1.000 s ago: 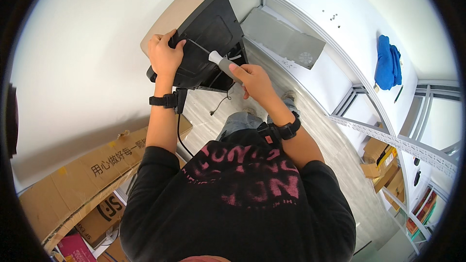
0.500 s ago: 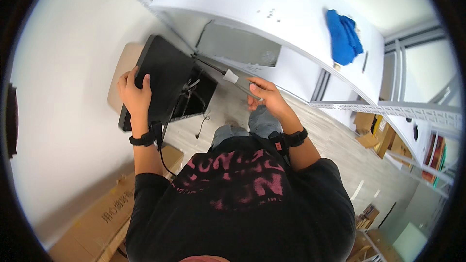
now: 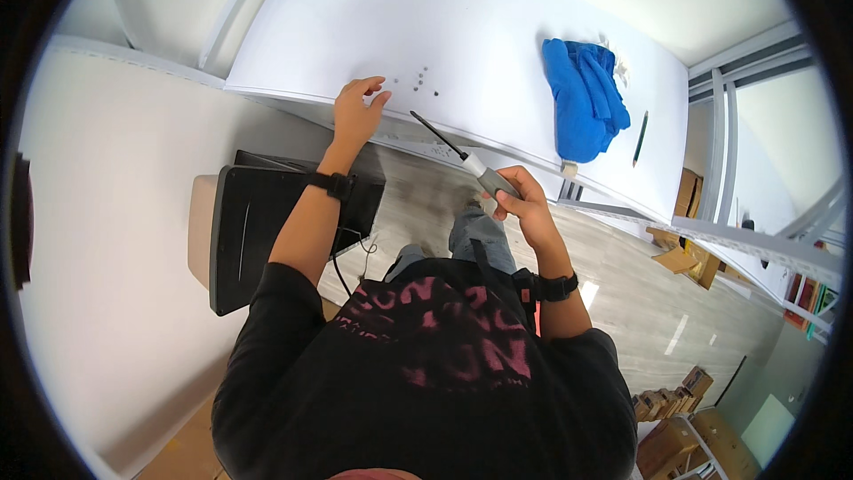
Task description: The person wipes the interior of a black electronic device with a blue cloth, then uses a screwdriver to fasten screws into the device's casing. The person handles the device and a metal plate during the process.
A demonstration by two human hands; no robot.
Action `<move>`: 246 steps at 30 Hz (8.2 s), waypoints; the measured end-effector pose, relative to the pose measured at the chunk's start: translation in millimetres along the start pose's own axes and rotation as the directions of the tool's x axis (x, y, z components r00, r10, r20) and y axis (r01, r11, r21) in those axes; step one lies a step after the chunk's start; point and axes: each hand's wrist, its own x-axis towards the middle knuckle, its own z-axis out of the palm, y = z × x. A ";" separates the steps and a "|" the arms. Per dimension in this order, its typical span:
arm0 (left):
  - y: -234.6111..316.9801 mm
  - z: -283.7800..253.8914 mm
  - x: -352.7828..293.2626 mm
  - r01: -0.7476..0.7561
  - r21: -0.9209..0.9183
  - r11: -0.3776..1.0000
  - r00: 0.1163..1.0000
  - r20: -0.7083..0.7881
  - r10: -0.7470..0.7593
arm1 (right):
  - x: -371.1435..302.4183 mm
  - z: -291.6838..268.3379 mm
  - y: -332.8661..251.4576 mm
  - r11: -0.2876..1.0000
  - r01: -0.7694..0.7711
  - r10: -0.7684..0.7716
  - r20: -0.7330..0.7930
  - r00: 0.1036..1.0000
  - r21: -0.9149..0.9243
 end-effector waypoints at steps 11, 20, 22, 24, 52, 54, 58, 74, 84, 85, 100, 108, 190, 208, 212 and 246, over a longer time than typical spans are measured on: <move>-9.3 36.0 19.6 0.182 0.049 0.982 0.983 0.021 -0.183 | 50.7 -32.3 -20.7 0.997 -0.067 0.070 0.079 0.994 -0.039; 9.7 -33.0 -7.6 0.570 -0.813 -0.119 0.680 0.548 -0.487 | 95.0 11.0 -40.8 0.989 -0.034 0.066 0.227 0.972 -0.143; 6.9 -45.5 -20.3 0.501 -0.847 -0.176 0.707 0.518 -0.481 | 102.8 23.5 -36.7 0.985 -0.042 0.087 0.268 0.959 -0.170; -3.4 -57.5 -37.6 0.431 -0.869 -0.245 0.734 0.495 -0.465 | 107.5 35.2 -29.8 0.982 -0.034 0.090 0.303 0.949 -0.185; -11.0 -303.8 -380.3 0.264 -0.963 0.060 0.550 0.099 -0.830 | -88.4 312.6 96.0 0.849 0.182 0.095 0.483 0.870 -0.495; -16.1 -313.6 -384.1 0.215 -0.976 0.021 0.556 0.104 -0.825 | -101.6 331.7 102.9 0.874 0.125 0.113 0.446 0.888 -0.470; -23.7 -327.0 -387.4 0.182 -0.983 -0.004 0.553 0.106 -0.827 | -117.7 353.7 112.3 0.900 0.056 0.139 0.407 0.903 -0.432; -35.5 -360.0 -377.1 0.359 -0.104 0.928 0.703 -0.623 -0.342 | -129.7 392.6 147.1 0.939 0.049 0.069 0.326 0.943 -0.341; -57.0 -367.5 -369.8 0.366 0.020 0.930 0.793 -0.529 -0.301 | -140.3 409.7 136.6 0.776 0.347 -0.244 0.256 0.935 -0.527; -57.4 -366.7 -369.9 0.367 0.026 0.930 0.790 -0.536 -0.297 | -142.9 411.7 133.2 0.759 0.366 -0.274 0.245 0.930 -0.538; -63.1 -368.0 -369.1 0.394 0.090 0.915 0.791 -0.539 -0.288 | -146.0 416.8 139.4 0.609 0.542 -0.507 0.241 0.827 -0.579; -63.9 -369.1 -367.8 0.404 0.094 0.910 0.783 -0.550 -0.291 | -155.1 420.0 135.2 0.717 0.407 -0.346 0.219 0.913 -0.566; 221.4 -228.2 -98.5 -0.641 -0.412 0.647 0.723 -0.043 0.689 | -45.2 42.2 -15.2 0.984 0.178 -0.168 -0.229 0.959 0.024; 22.9 35.7 14.4 0.112 0.068 0.991 0.977 0.177 -0.122 | 66.9 -47.6 -45.3 0.997 0.069 -0.066 -0.111 0.992 0.021; 15.7 44.9 14.6 0.102 0.154 0.983 0.975 0.179 -0.129 | 75.0 -54.3 -47.9 0.998 0.055 -0.057 -0.051 0.997 -0.025; -14.8 -164.1 -106.3 0.139 -0.988 -0.060 0.709 0.142 -0.691 | 98.6 153.3 -40.5 0.534 0.570 -0.353 0.448 0.822 -0.625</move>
